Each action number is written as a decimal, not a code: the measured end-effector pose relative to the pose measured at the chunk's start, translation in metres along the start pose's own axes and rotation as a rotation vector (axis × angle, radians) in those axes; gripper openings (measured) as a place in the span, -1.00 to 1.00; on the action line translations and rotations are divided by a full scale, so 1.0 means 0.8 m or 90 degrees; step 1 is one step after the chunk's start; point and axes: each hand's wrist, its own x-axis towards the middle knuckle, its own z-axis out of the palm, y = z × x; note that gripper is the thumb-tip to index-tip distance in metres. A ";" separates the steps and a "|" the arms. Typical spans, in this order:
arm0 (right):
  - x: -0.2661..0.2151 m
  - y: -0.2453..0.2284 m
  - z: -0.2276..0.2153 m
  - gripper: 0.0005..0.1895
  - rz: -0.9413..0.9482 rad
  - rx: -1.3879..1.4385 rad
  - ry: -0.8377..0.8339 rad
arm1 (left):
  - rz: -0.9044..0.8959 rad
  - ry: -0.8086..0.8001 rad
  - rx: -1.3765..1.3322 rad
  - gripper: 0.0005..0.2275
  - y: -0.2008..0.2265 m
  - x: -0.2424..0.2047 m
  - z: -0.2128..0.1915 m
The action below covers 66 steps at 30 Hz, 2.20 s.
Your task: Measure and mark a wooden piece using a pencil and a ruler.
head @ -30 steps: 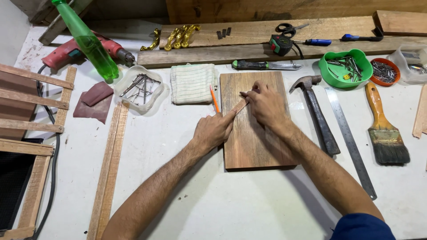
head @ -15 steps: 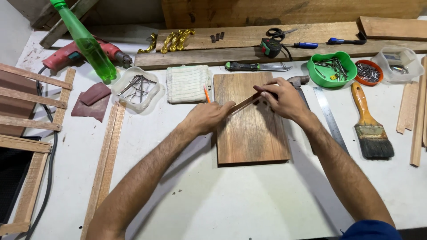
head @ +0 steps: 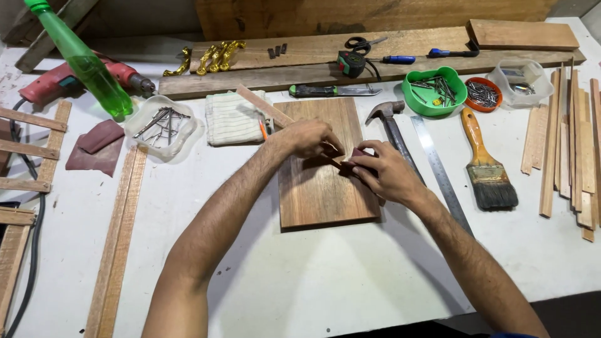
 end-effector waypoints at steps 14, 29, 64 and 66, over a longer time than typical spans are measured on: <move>0.047 0.004 0.049 -0.71 -0.047 -0.140 -0.059 | -0.100 0.367 0.001 -0.80 -0.035 -0.026 0.074; 0.023 0.004 0.029 -0.76 -0.066 -0.125 -0.118 | -0.096 0.351 0.002 -0.93 -0.025 -0.037 0.066; 0.087 0.001 0.077 -0.71 -0.109 -0.095 -0.028 | -0.100 0.358 -0.072 -0.81 -0.028 -0.045 0.050; 0.073 0.004 0.072 -0.73 -0.106 -0.062 -0.031 | -0.148 0.304 -0.066 -0.82 -0.023 -0.041 0.050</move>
